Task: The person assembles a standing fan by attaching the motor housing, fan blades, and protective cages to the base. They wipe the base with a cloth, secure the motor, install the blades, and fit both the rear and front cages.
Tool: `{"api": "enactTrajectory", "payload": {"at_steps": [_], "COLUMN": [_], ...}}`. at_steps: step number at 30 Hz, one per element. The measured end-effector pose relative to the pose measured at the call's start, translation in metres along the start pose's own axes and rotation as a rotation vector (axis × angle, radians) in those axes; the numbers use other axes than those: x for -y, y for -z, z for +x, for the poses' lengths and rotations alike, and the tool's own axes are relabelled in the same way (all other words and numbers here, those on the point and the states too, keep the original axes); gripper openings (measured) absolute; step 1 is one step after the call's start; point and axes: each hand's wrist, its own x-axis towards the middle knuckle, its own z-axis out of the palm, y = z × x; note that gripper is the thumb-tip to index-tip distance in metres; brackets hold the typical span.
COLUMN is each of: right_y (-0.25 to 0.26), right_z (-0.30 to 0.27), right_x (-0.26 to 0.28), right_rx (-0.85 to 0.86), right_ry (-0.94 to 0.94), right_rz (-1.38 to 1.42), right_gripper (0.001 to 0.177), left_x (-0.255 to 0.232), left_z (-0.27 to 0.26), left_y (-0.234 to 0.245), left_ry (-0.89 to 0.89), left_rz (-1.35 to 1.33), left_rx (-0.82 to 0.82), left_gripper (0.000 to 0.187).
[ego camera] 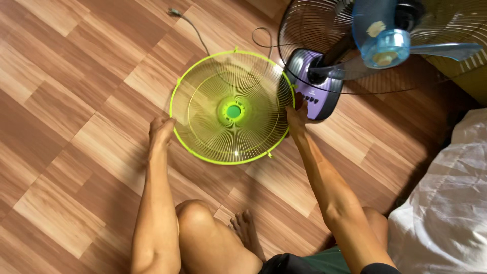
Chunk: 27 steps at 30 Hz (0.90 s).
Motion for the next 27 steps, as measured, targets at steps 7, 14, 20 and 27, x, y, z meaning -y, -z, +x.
{"api": "enactTrajectory", "payload": {"at_steps": [7,14,20,27], "right_y": [-0.049,-0.027,0.032,0.102], "right_z": [0.000,0.014,0.019,-0.043], "right_x": [0.048,0.038,-0.005,0.064], "right_rx": [-0.019,-0.037,-0.086,0.092], "right_ry": [-0.268,-0.486,-0.231,-0.095], "right_rz": [0.101,0.145,0.036,-0.334], "right_gripper": [0.074,0.058,0.042,0.045], "left_x": [-0.032,-0.090,-0.125,-0.164], "left_z": [0.005,-0.048,-0.090,-0.148], "left_y": [-0.027,-0.061,-0.082,-0.117], "left_ry": [-0.378,-0.881,-0.988,-1.214], "left_rz": [0.277,0.292,0.271,0.280], "left_rx": [-0.089,-0.022,-0.063,-0.091], "left_gripper": [0.042,0.035,0.029,0.026]}}
